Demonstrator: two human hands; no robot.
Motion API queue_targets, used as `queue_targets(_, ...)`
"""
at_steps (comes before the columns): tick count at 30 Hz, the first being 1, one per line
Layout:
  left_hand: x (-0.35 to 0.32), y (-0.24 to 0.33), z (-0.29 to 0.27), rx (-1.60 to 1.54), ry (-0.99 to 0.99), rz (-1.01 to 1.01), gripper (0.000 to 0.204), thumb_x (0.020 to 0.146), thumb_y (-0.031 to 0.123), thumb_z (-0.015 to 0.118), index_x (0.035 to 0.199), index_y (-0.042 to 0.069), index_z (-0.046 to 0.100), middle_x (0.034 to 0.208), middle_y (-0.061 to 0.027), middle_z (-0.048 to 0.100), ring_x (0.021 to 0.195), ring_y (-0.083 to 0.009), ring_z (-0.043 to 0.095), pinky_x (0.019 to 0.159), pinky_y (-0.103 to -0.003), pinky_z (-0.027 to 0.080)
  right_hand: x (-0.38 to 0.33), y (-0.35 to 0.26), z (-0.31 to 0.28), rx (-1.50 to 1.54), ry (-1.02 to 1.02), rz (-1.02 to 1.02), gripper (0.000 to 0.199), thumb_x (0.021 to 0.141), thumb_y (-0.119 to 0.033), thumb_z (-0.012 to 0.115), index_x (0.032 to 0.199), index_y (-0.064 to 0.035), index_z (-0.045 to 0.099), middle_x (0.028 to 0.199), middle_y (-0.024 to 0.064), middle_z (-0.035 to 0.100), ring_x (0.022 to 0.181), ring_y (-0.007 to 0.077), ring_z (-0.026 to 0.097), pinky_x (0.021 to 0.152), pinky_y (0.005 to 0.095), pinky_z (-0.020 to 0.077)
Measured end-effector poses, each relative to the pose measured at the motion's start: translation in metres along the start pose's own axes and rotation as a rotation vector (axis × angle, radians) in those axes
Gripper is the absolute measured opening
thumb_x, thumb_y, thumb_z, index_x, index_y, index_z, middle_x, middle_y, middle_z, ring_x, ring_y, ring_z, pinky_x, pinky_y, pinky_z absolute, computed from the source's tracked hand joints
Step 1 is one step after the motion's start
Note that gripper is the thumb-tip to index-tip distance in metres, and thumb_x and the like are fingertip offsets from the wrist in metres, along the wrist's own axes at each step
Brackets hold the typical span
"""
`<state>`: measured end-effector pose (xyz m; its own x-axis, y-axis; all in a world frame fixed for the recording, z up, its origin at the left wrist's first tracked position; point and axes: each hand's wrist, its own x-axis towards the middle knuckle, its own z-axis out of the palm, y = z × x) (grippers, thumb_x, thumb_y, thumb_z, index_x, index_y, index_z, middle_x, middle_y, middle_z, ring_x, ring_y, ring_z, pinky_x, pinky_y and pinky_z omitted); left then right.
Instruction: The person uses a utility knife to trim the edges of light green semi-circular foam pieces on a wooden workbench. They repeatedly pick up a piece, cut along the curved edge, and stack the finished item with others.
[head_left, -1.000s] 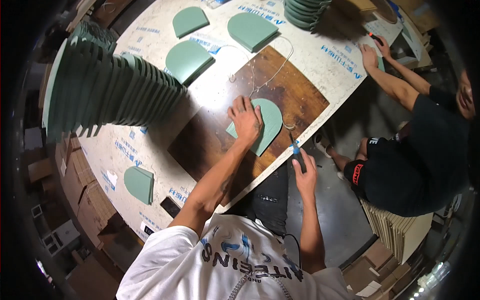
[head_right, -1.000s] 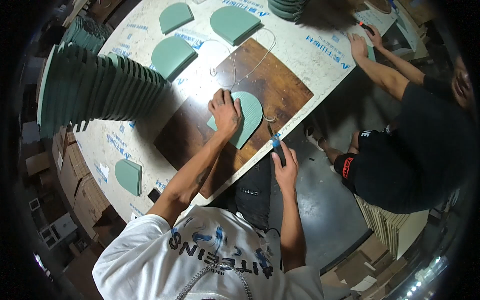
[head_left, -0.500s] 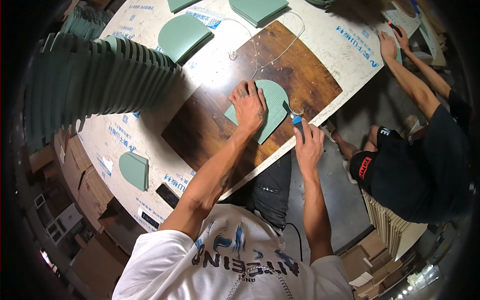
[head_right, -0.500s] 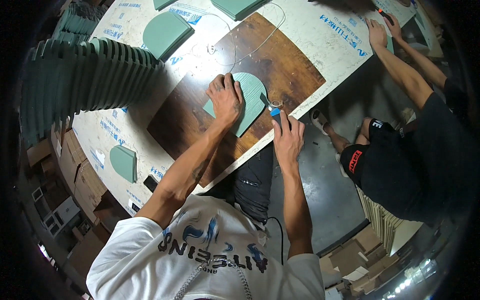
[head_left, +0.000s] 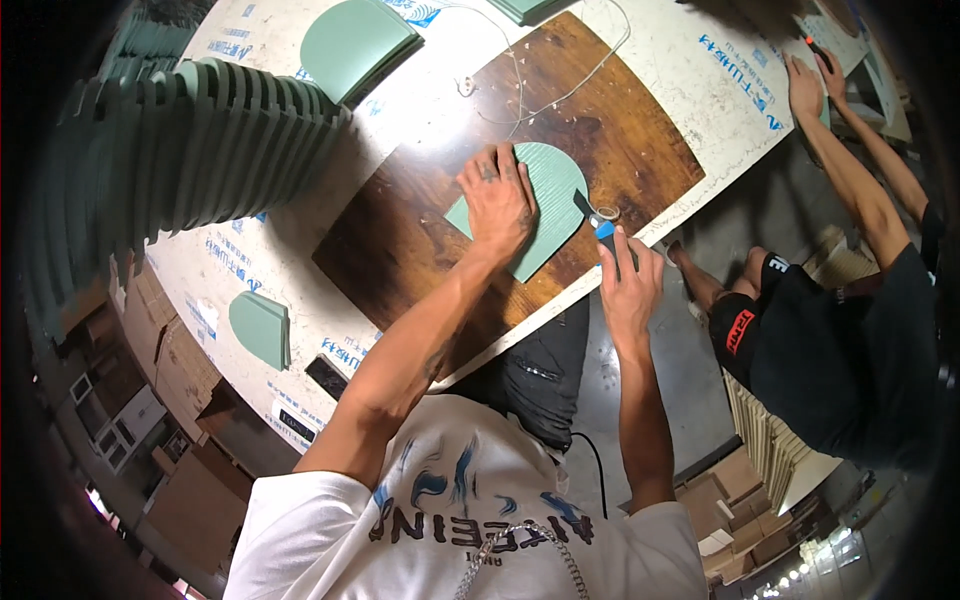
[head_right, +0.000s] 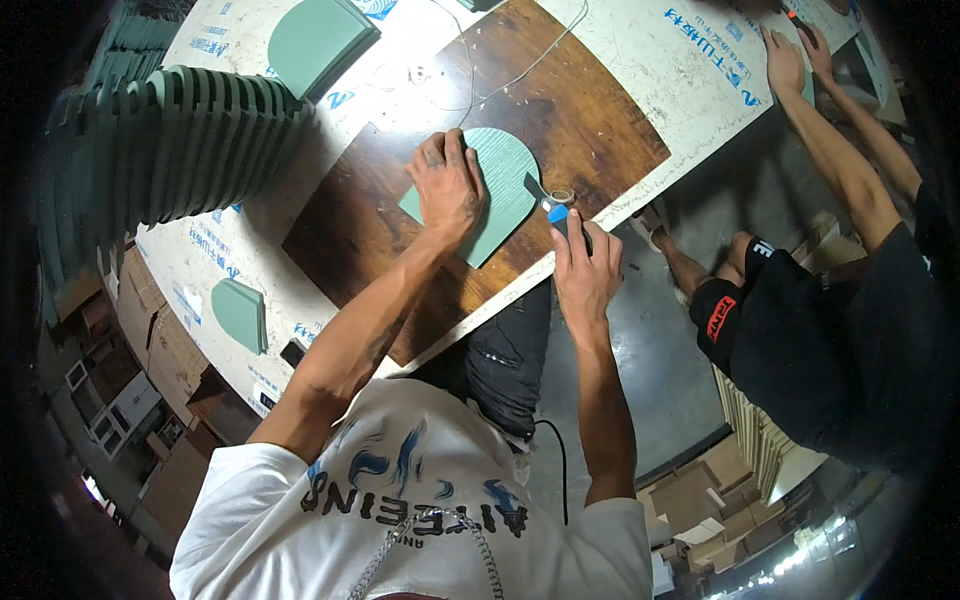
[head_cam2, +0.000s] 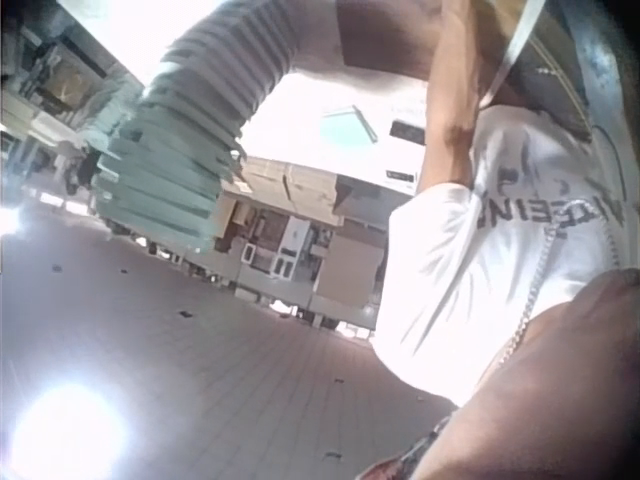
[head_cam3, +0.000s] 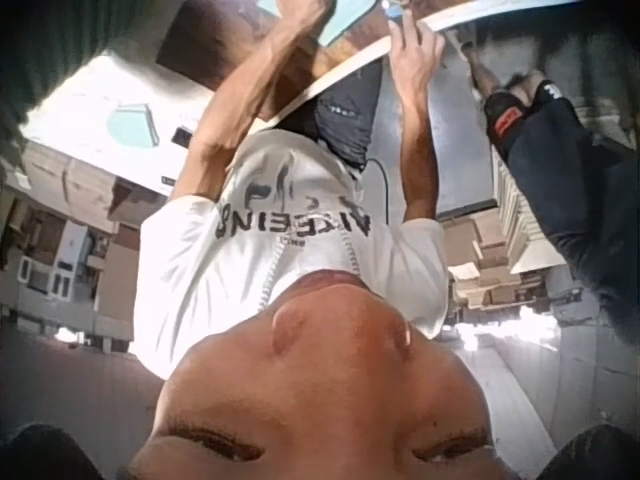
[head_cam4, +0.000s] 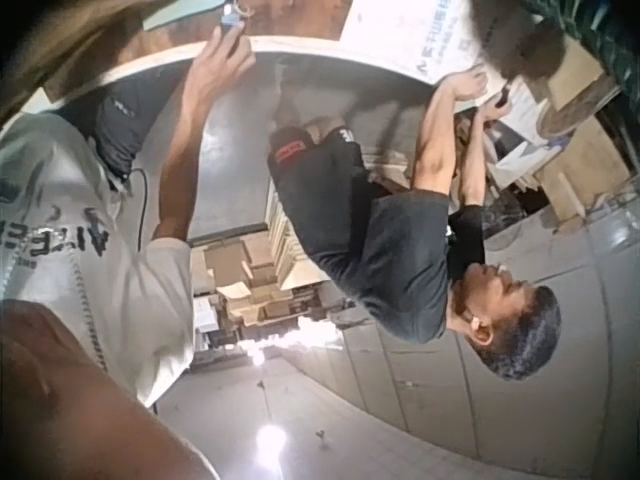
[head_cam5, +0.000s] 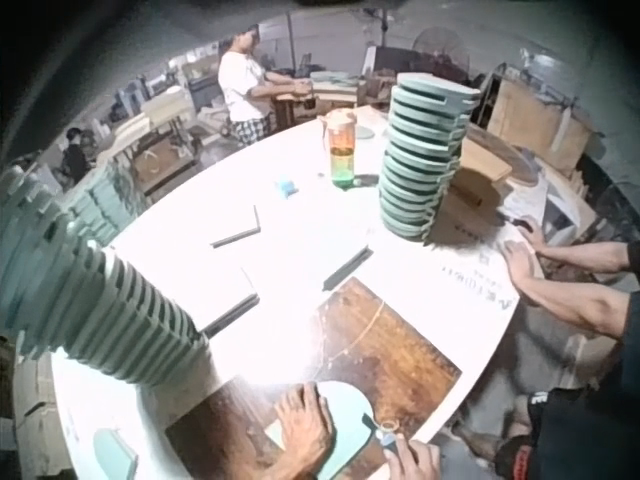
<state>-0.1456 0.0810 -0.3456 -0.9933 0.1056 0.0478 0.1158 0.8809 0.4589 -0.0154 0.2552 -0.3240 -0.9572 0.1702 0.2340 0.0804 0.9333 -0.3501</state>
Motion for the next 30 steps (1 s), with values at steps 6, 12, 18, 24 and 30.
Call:
queue_targets(6, -0.001, -0.003, 0.002, -0.004, 0.015, 0.034, 0.037, 0.100, 0.018, 0.051, 0.130, -0.003, 0.049, 0.120, -0.0232, 0.050, 0.112, -0.0389, 0.045, 0.098, -0.054, 0.033, 0.032, 0.004, 0.011, 0.029, -0.001, -0.044, 0.035, 0.088, -0.024, 0.077, 0.119, -0.0083, 0.073, 0.104, 0.0063, 0.062, 0.095, 0.0276, 0.055, 0.084, 0.0396, 0.0494)
queue_targets(12, -0.002, -0.008, 0.005, 0.008, 0.071, 0.086, 0.035, 0.100, 0.017, 0.052, 0.130, 0.000, 0.049, 0.122, -0.0234, 0.050, 0.110, -0.0386, 0.045, 0.093, -0.055, 0.036, 0.066, 0.006, 0.013, 0.084, -0.056, -0.143, 0.036, 0.087, -0.023, 0.076, 0.120, -0.0084, 0.071, 0.103, 0.0082, 0.063, 0.094, 0.0289, 0.058, 0.081, 0.0413, 0.0490)
queue_targets(18, 0.014, 0.002, 0.006, -0.128, 0.032, 0.346, 0.039, 0.094, 0.013, 0.061, 0.130, 0.003, 0.051, 0.125, -0.0192, 0.052, 0.115, -0.0392, 0.047, 0.098, -0.053, 0.037, 0.041, 0.035, -0.003, 0.053, -0.080, -0.116, 0.038, 0.089, -0.024, 0.075, 0.123, -0.0089, 0.070, 0.104, 0.0079, 0.064, 0.095, 0.0294, 0.060, 0.081, 0.0420, 0.0491)
queue_targets(24, 0.003, 0.011, 0.005, -0.005, 0.053, 0.309, 0.044, 0.096, 0.014, 0.059, 0.138, 0.004, 0.049, 0.131, -0.0193, 0.052, 0.124, -0.0380, 0.046, 0.106, -0.053, 0.029, -0.003, 0.023, -0.011, 0.020, -0.054, -0.010, 0.039, 0.088, -0.024, 0.076, 0.125, -0.0123, 0.070, 0.107, 0.0065, 0.062, 0.099, 0.0285, 0.056, 0.083, 0.0415, 0.0486)
queue_targets(30, -0.014, 0.022, 0.006, -0.008, 0.068, 0.169, 0.048, 0.097, 0.015, 0.056, 0.141, -0.002, 0.045, 0.135, -0.0231, 0.049, 0.129, -0.0390, 0.042, 0.110, -0.055, 0.026, 0.015, 0.029, -0.010, 0.029, -0.029, 0.007, 0.039, 0.086, -0.022, 0.078, 0.123, -0.0124, 0.070, 0.107, 0.0079, 0.060, 0.098, 0.0287, 0.055, 0.081, 0.0407, 0.0486)
